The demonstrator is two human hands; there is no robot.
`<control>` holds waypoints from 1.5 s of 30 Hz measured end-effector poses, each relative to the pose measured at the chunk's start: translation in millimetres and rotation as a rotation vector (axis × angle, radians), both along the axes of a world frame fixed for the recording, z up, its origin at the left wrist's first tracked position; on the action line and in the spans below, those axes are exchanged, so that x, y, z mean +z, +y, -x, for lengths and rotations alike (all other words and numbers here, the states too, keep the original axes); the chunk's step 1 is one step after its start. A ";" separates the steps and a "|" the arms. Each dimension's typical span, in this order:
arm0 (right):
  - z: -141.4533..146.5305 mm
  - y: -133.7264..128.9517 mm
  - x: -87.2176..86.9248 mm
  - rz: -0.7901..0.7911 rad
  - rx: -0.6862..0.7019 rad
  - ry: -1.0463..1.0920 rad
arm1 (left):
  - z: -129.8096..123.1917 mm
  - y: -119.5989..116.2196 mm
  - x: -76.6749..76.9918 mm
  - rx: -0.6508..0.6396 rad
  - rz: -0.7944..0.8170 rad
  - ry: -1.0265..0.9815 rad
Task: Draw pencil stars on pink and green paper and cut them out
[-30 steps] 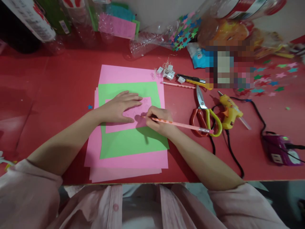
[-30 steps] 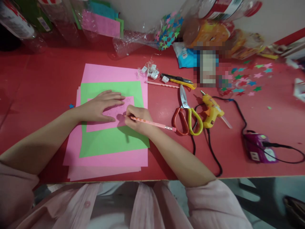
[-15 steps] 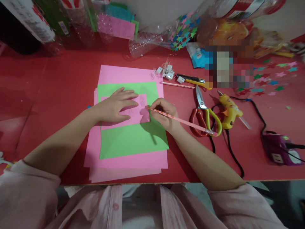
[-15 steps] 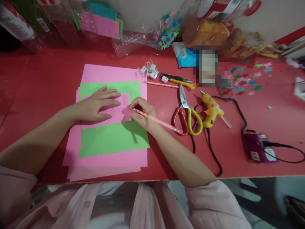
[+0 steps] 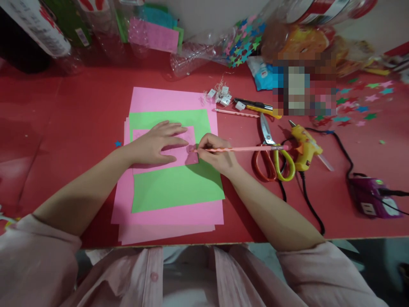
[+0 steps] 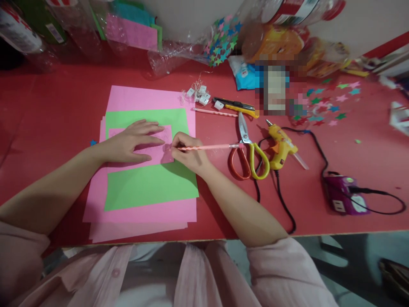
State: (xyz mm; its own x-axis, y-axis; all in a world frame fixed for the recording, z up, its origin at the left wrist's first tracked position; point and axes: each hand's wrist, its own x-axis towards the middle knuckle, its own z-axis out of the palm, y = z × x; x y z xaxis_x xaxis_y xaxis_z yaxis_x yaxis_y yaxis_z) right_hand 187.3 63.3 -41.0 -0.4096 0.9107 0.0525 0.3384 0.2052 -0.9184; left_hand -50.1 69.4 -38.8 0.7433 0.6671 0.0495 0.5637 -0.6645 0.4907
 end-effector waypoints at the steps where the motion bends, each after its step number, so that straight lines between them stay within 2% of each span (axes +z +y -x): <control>1: -0.2 -0.1 0.0 0.000 0.006 -0.008 | 0.0 0.0 0.0 -0.002 0.001 0.001; 6: 0.7 -0.1 -0.4 -0.004 -0.002 -0.033 | 0.0 -0.4 0.2 0.000 0.007 -0.003; 18: 6.1 -3.5 -0.8 -0.047 -0.136 -0.023 | 0.0 0.3 -1.9 0.000 0.001 -0.008; 24: 6.2 -3.4 0.1 -0.054 -0.117 -0.017 | -0.5 -0.1 -1.3 0.010 0.007 -0.015; 34: 4.4 -1.2 2.0 -0.090 -0.125 -0.127 | -0.3 0.1 -1.0 -0.006 0.009 -0.017; 45: 1.9 -0.7 1.9 -0.090 -0.088 -0.126 | -0.2 0.1 -1.9 -0.004 0.014 -0.026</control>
